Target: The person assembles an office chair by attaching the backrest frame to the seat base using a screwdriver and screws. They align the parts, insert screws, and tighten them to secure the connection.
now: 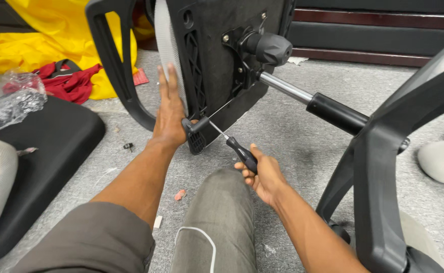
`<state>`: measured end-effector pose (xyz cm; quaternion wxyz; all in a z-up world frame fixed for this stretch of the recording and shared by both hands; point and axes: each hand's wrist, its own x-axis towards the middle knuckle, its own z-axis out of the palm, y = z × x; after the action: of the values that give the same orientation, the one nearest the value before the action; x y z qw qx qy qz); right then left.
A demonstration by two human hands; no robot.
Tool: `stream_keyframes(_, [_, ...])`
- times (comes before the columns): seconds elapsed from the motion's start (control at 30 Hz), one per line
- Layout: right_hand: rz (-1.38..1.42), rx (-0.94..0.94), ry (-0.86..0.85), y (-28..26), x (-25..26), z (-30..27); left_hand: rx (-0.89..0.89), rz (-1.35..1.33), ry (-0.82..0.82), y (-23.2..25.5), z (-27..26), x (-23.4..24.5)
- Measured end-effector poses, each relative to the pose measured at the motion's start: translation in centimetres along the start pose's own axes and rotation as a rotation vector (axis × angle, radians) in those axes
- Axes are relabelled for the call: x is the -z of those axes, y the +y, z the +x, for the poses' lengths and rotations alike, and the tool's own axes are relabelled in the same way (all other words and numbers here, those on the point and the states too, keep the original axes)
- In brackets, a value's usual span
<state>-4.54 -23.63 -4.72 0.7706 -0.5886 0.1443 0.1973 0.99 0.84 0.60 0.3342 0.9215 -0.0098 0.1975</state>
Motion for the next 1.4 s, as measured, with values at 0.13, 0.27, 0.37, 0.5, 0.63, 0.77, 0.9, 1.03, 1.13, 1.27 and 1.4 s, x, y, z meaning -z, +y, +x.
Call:
stream_keyframes(0.13, [-0.06,0.28,0.051,1.6,-0.1,-0.2,-0.177,0.065,0.11,-0.4,0.5,-0.1])
stream_keyframes(0.27, [-0.162,0.366,0.106,0.3,0.3,-0.2,-0.179,0.114,0.079,-0.6,0.9,-0.3])
stream_keyframes(0.37, [-0.071,0.07,0.117,-0.7,0.0,-0.1,-0.168,0.125,0.09,-0.7,0.9,-0.5])
stream_keyframes(0.5, [0.127,0.009,0.091,0.3,-0.6,-0.7,-0.1,0.15,0.064,-0.7,1.2,-0.8])
stream_keyframes(0.63, [0.137,0.383,0.112,1.1,-1.2,-0.7,-0.13,0.138,0.108,-0.9,1.3,-1.3])
stream_keyframes(0.77, [-0.025,0.145,0.22,-0.3,-1.0,-0.3,-0.136,0.126,0.13,-1.3,0.9,-1.7])
stream_keyframes(0.9, [0.05,-0.005,0.12,-0.6,-1.1,-0.7,-0.14,0.1,0.128,-1.5,1.2,-1.8])
stream_keyframes(1.03, [-0.232,0.365,0.19,1.7,-1.7,-2.0,-0.145,0.128,0.127,-1.6,1.3,-1.9])
stream_keyframes(1.13, [-0.79,1.193,0.435,2.2,-1.4,-2.0,-0.203,0.155,0.167,-1.7,1.3,-1.8])
stream_keyframes(1.27, [-0.24,0.223,0.172,0.6,-0.2,0.1,-0.192,0.133,0.147,-1.8,1.2,-1.7])
stream_keyframes(1.4, [0.293,-0.183,-0.063,0.6,0.0,1.1,-0.166,0.136,0.135,-1.8,1.3,-1.6])
